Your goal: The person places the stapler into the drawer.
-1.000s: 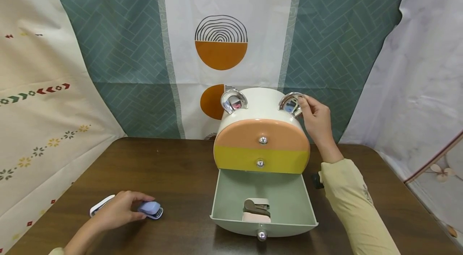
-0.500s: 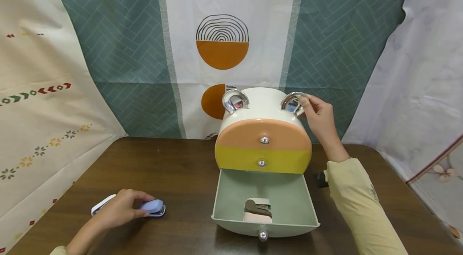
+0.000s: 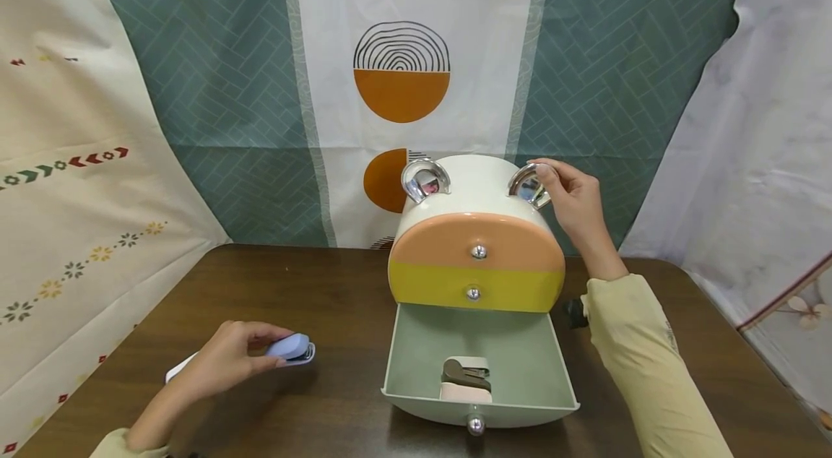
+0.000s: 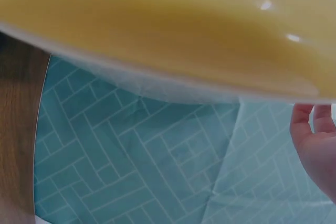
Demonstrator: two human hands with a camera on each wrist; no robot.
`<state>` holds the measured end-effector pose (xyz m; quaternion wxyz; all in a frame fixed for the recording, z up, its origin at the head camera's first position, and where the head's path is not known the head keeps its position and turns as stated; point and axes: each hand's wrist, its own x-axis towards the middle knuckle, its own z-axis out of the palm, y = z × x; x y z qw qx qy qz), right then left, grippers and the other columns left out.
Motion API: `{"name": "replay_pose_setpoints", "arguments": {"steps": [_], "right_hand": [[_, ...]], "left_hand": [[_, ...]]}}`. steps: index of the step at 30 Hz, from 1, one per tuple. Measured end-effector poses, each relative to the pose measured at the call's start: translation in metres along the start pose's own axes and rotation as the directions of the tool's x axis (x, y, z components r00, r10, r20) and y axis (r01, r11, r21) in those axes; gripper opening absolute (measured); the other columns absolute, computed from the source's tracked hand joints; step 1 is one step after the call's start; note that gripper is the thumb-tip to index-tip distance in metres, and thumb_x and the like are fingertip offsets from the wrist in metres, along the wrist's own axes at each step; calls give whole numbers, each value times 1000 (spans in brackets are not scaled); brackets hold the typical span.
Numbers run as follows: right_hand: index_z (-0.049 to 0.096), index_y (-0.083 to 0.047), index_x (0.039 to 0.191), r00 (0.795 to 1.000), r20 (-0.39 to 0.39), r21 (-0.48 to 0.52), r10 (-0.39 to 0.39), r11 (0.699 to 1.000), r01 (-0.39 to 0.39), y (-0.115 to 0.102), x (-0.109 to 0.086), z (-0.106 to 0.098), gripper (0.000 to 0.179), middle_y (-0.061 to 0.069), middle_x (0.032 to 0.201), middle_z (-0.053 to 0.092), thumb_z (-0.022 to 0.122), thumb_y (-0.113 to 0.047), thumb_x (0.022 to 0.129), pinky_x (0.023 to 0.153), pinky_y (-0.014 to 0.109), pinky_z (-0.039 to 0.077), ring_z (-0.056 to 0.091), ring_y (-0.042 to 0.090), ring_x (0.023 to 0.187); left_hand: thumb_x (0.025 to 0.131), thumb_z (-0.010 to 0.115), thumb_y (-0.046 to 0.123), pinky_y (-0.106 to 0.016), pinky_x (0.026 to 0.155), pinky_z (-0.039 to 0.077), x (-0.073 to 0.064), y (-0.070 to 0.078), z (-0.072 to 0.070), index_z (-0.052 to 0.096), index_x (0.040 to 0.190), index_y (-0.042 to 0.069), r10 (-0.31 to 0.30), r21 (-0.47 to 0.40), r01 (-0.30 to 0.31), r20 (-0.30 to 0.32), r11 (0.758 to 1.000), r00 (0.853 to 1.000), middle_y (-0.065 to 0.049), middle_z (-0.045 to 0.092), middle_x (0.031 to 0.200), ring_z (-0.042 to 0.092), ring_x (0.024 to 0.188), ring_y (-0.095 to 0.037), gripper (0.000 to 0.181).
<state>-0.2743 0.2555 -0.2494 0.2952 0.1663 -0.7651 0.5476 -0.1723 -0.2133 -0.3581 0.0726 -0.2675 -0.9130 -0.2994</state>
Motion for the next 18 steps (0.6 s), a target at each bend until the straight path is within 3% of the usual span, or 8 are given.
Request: {"name": "replay_pose_setpoints", "arguments": {"steps": [7,14,18], "right_hand": [[67,-13,108,1000,10,45,-4,999,3,3,1,-4,22,-15,74,64,53,-17,92,61,15,43,56,3,74],[66,-13,110,1000,21,33,18,999,-19,2,2,-2,24,-17,81,65,53,-20,91,74,13,42,56,4,87],[66,-11,112,1000,11,4,5,1000,-5,2,1,-2,26,-19,88,64,53,-23,92,72,14,42,55,5,88]], "left_hand": [[72,75,10,-30,74,51,18,22,5,70,96,6,13,-111,-15,-12,994,1000,0,69,90,62,81,-6,25],[73,74,8,-29,79,50,39,57,14,69,101,5,69,-179,-66,14,982,998,-1,68,94,63,85,-9,29],[73,74,6,-25,80,48,51,77,23,69,101,5,118,-221,-108,34,969,992,-1,69,94,62,86,-8,28]]}}
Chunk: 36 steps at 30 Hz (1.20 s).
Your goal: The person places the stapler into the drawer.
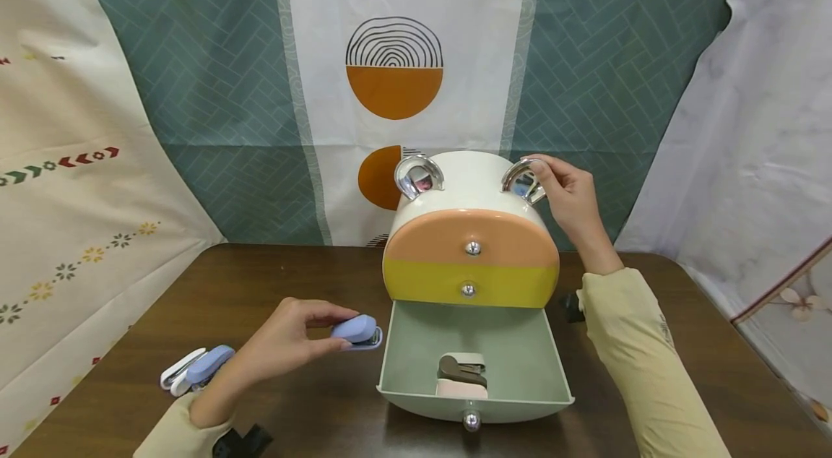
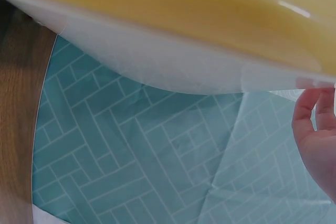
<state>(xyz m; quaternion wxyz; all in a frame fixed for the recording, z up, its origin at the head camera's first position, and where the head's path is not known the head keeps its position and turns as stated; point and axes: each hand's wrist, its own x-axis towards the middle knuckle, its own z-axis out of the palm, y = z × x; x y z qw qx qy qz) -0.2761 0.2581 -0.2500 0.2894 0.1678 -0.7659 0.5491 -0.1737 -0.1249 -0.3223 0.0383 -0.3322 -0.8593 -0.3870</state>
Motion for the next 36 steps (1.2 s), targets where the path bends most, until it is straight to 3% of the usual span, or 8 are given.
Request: {"name": "replay_pose_setpoints", "arguments": {"steps": [6,9,12,17,24,32,36], "right_hand": [[65,-11,112,1000,-7,-10,-7,1000,7,-2,-1,0,28,-21,92,62,52,-24,92,74,15,41,54,4,93],[66,-13,112,1000,-3,-22,-8,1000,8,-3,-2,1,27,-21,89,63,52,-24,92,69,15,42,55,4,85],[66,-14,111,1000,-6,-37,-9,999,8,-3,-2,1,26,-20,85,63,52,-24,92,62,15,43,54,3,76],[65,-12,112,1000,-13,-36,-5,999,4,-1,-2,1,28,-21,91,62,52,-26,92,70,16,42,55,3,88],[65,-11,113,1000,-15,-34,0,999,0,-2,-1,1,28,-22,93,61,53,-25,92,73,16,41,54,3,92],[66,-13,111,1000,-10,-34,-14,999,14,-1,-2,0,24,-19,84,63,53,-21,92,61,15,44,54,3,76],[65,-9,112,1000,-19,-28,-22,999,22,0,-1,0,27,-21,89,62,53,-21,92,71,14,43,56,2,86]], "left_hand": [[72,75,6,-22,78,48,18,18,19,70,98,4,90,-2,-90,40,996,995,-3,69,91,62,83,-6,26],[72,75,9,-20,74,49,26,25,27,71,96,6,112,32,-114,71,993,991,-1,69,90,60,79,-2,25],[72,75,12,-16,65,47,32,30,34,71,95,8,136,94,-146,108,985,985,1,69,89,57,69,0,24],[72,74,16,-11,59,40,42,38,46,73,92,11,166,224,-205,181,953,969,5,69,84,55,66,2,21],[71,74,21,-10,52,35,49,47,59,74,84,19,130,375,-234,282,897,950,15,65,75,46,59,6,14],[67,75,20,-10,49,30,52,50,73,74,79,23,87,467,-268,372,843,924,18,62,70,40,56,4,12],[66,76,18,-10,50,31,53,49,78,74,78,22,91,468,-271,370,841,924,18,63,69,41,56,4,13]]}}
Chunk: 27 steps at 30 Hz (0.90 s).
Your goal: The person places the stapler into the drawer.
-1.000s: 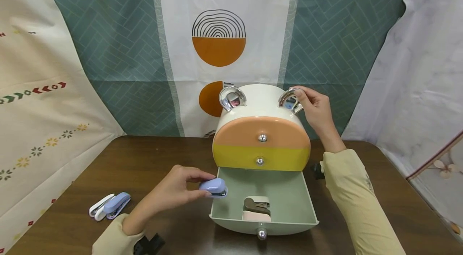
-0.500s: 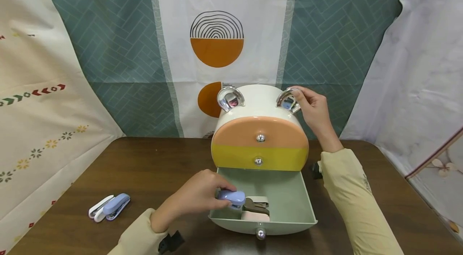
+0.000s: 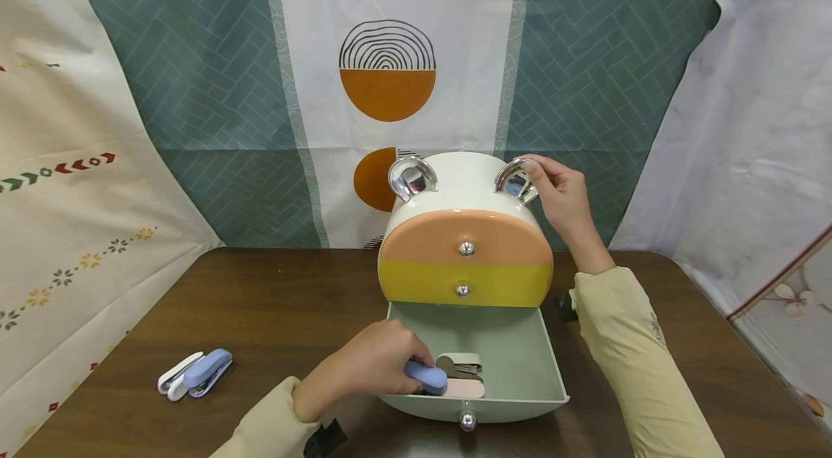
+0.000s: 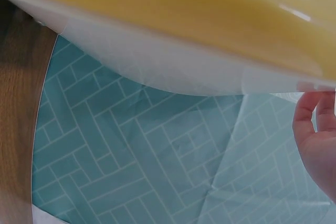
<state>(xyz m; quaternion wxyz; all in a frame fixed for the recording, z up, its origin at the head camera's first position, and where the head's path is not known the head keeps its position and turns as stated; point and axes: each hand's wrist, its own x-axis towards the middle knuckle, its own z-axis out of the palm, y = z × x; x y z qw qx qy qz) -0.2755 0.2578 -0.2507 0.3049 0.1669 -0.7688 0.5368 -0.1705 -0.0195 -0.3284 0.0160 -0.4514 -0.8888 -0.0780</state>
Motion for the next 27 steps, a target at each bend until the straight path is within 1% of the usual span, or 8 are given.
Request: {"name": "replay_pose_setpoints", "arguments": {"steps": [3,8,11,16,22,25,27], "right_hand": [[64,-5,113,1000,-7,-7,-7,1000,7,-1,1,1,29,-22,90,62,52,-21,92,76,13,42,56,2,93],[64,-7,113,1000,-13,-27,-7,1000,6,-3,-1,2,28,-23,91,61,52,-22,92,70,14,42,54,2,91],[65,-8,113,1000,-21,-44,-4,999,3,-3,-1,2,29,-24,91,61,52,-24,92,66,15,42,55,4,89],[65,-8,112,1000,-31,-59,-2,998,0,-1,-2,2,29,-23,89,61,52,-25,92,65,14,43,56,5,86],[66,-11,111,1000,-26,-34,-3,999,3,-2,-2,2,26,-23,88,62,53,-22,92,65,15,41,55,2,85],[66,-11,110,1000,-21,-8,-6,1000,6,-8,-3,3,24,-23,87,62,53,-19,92,65,14,41,55,0,85],[67,-10,109,1000,-13,7,-13,1000,13,-15,-5,3,23,-23,83,62,52,-17,92,64,13,42,55,0,80]], "left_hand": [[66,76,16,-10,51,33,0,-1,2,74,76,21,3,-27,-3,-11,1000,1000,17,62,68,42,56,4,12],[66,76,16,-8,53,35,2,-3,7,73,75,20,18,-55,-20,-26,998,1000,16,63,68,44,56,8,11],[66,77,18,-7,53,34,3,-3,10,73,75,20,29,-47,-30,-36,998,999,16,63,67,44,57,9,11],[66,78,22,-7,54,34,7,0,15,72,76,21,37,-46,-38,-33,998,999,17,63,69,45,58,10,11],[67,79,21,-6,55,35,9,2,19,71,77,22,36,-76,-38,-31,996,999,18,63,70,47,60,12,12],[67,79,22,-5,55,35,10,2,20,71,77,21,35,-84,-37,-31,996,999,17,64,70,48,61,12,13],[67,79,23,-5,56,34,11,3,21,71,78,21,31,-84,-33,-29,996,999,16,64,70,49,61,12,13]]}}
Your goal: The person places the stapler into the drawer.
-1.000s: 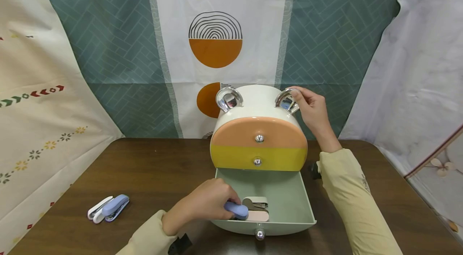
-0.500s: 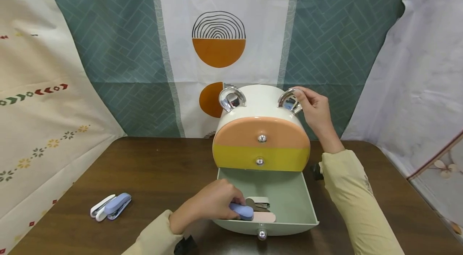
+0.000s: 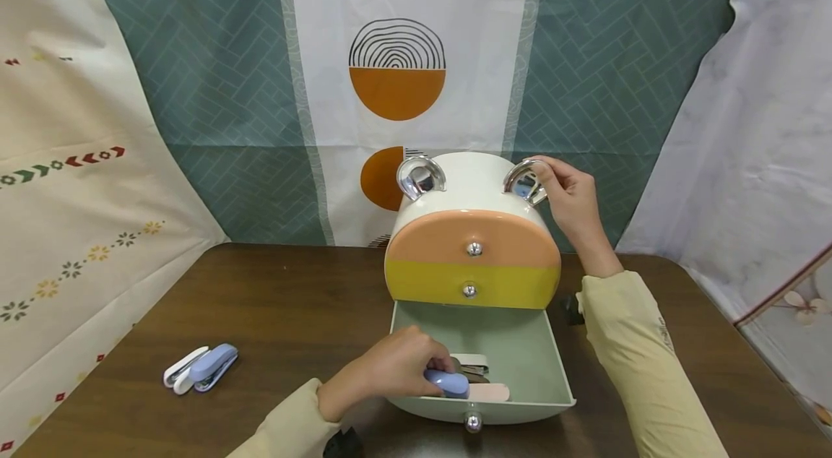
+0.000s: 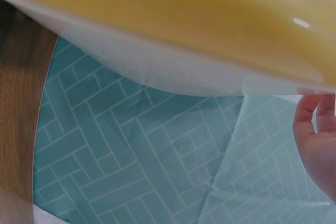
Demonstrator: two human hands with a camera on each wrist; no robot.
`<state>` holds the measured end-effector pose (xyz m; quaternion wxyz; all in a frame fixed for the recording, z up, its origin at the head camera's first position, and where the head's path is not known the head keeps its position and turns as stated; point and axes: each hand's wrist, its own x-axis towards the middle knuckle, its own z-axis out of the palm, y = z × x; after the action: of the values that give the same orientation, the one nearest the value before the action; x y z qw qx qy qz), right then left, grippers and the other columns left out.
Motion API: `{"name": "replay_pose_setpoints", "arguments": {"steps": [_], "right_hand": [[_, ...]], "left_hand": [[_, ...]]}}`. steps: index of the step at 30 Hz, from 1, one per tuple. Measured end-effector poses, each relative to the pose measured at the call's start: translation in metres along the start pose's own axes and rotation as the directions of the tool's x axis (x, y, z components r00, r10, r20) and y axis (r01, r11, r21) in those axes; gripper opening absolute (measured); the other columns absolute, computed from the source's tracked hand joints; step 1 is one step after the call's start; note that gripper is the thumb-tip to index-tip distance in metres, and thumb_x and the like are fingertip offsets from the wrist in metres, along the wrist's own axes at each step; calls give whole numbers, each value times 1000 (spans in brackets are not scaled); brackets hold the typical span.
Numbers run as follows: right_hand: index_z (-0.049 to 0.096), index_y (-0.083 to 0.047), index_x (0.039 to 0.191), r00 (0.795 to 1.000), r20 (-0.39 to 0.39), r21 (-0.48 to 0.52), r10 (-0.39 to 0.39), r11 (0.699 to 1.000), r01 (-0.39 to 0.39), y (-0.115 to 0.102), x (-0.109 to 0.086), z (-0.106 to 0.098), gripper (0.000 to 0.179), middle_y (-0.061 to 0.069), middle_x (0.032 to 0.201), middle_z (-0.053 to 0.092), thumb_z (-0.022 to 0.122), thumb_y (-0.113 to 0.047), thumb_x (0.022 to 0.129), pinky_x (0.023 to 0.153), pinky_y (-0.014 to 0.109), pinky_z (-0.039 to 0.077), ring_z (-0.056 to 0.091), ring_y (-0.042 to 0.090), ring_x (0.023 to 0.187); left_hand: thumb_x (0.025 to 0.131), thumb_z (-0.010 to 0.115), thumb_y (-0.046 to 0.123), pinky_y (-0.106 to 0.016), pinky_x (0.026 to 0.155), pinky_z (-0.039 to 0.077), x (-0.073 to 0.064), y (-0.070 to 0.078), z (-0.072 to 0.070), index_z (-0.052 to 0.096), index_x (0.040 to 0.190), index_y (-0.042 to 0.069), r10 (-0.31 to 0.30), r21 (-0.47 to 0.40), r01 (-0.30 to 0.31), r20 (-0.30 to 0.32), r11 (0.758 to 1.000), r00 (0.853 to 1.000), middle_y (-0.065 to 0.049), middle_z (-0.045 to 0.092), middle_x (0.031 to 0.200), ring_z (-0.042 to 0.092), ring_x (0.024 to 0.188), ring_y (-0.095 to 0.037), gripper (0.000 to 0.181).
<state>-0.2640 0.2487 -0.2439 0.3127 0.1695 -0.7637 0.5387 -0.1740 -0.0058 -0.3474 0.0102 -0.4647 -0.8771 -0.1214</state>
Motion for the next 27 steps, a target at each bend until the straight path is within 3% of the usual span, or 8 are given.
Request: {"name": "replay_pose_setpoints", "arguments": {"steps": [5,9,14,17,22,27], "right_hand": [[67,-8,108,1000,12,10,-10,1000,10,-8,-2,1,23,-21,76,61,51,-16,93,60,14,43,53,1,70],[67,-11,109,1000,0,-7,2,1000,-2,3,1,-1,23,-22,82,62,52,-17,92,62,15,43,55,3,77],[65,-10,112,1000,-8,-14,7,1000,-7,15,4,-1,26,-18,86,63,52,-21,92,69,13,43,56,5,90],[65,-11,111,1000,-7,-18,3,1000,-3,16,4,-1,26,-17,82,63,52,-22,92,67,13,43,56,5,86],[66,-11,111,1000,-11,-18,-10,1000,10,15,4,-1,25,-20,81,62,52,-20,92,63,14,43,56,5,79],[65,-10,112,1000,-18,-21,-1,1000,1,18,5,-1,25,-21,86,62,53,-19,92,63,13,42,54,1,78]], "left_hand": [[68,79,25,-6,56,35,0,1,-1,71,80,21,-9,-5,9,6,1000,1000,16,64,72,49,62,11,15],[68,79,25,-6,57,35,-1,0,-1,71,80,22,-9,-9,9,6,1000,1000,17,64,72,49,62,11,15],[69,78,23,-4,60,37,-6,-4,-4,72,83,19,-28,-88,28,-2,996,1000,15,66,77,53,67,11,16],[71,76,22,-5,63,38,-12,-7,-10,72,87,17,-51,-145,48,-17,988,999,12,67,80,56,71,7,17],[72,75,18,-8,68,42,-29,-17,-23,72,91,11,-72,-232,47,-103,972,992,5,69,85,61,77,-1,20],[72,76,13,-15,69,47,-50,-30,-32,72,93,6,-129,-289,67,-201,955,971,-1,70,86,65,78,-7,22]]}}
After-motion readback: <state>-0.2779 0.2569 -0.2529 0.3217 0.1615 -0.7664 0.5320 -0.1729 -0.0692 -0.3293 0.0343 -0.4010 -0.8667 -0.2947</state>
